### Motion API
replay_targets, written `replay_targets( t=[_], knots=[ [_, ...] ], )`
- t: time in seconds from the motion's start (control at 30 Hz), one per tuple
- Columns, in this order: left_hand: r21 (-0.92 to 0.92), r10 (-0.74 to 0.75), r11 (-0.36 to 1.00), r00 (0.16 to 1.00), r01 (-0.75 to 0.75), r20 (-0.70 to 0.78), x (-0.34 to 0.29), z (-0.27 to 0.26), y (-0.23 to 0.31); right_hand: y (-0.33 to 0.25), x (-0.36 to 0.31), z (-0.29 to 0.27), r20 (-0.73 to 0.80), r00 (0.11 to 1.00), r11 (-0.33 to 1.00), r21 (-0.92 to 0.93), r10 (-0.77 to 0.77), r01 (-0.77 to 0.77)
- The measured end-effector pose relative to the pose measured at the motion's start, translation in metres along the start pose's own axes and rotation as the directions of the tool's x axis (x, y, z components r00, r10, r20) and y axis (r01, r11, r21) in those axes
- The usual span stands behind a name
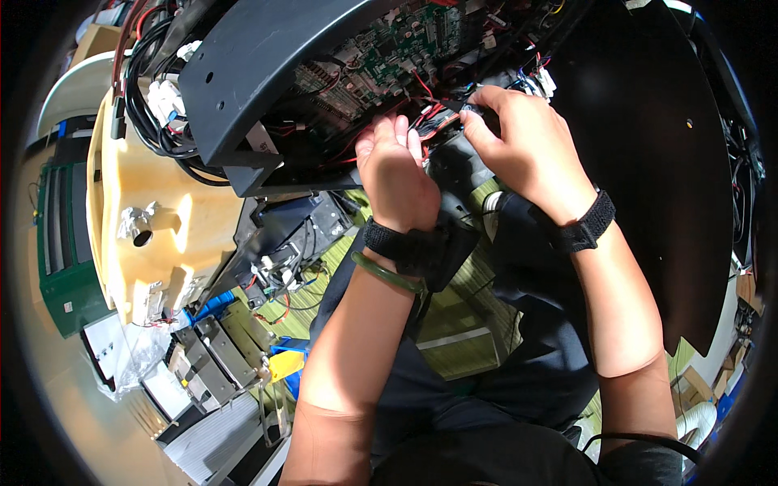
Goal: Connecting wires and organizing connectors on an electronic circuit board within a larger assembly.
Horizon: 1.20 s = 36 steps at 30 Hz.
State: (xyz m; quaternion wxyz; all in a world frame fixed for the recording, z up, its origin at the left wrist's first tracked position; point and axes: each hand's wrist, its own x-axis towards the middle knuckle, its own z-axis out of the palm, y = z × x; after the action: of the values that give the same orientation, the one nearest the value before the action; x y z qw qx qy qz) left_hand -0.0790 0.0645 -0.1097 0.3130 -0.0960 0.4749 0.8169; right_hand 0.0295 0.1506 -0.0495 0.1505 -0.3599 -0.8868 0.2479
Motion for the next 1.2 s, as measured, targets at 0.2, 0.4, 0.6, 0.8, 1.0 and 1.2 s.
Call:
replay_targets(
  t=[0.2, 0.4, 0.6, 0.8, 1.0, 1.2],
  knots=[
    [0.052, 0.011, 0.999, 0.993, -0.005, -0.117, -0.001, -0.004, 0.014, -0.002, 0.001, -0.001, 0.016, 1.0, 1.0, 0.014, 0.002, -0.003],
    [0.013, -0.034, 0.999, 0.988, 0.036, -0.151, -0.002, -0.005, 0.02, 0.007, -0.001, 0.005, -0.094, 0.995, 0.993, -0.118, -0.015, 0.004],
    [0.039, -0.047, 0.998, 0.995, 0.051, -0.093, -0.003, -0.008, 0.022, -0.004, -0.004, 0.01, 0.063, 0.991, 0.989, 0.104, -0.116, 0.109],
    [0.056, -0.055, 0.997, 0.997, 0.058, -0.06, -0.005, -0.01, 0.024, -0.009, -0.004, 0.016, 0.006, 0.973, 0.949, 0.221, -0.231, 0.224],
    [0.074, -0.08, 0.994, 0.995, 0.084, -0.055, -0.004, -0.009, 0.02, -0.01, -0.002, 0.023, -0.027, 0.971, 0.937, 0.258, -0.239, 0.238],
    [0.021, -0.19, 0.982, 0.977, 0.189, 0.1, 0.003, -0.017, 0.008, -0.012, 0.001, 0.031, -0.046, 0.97, 0.928, 0.282, -0.24, 0.243]
  ],
)
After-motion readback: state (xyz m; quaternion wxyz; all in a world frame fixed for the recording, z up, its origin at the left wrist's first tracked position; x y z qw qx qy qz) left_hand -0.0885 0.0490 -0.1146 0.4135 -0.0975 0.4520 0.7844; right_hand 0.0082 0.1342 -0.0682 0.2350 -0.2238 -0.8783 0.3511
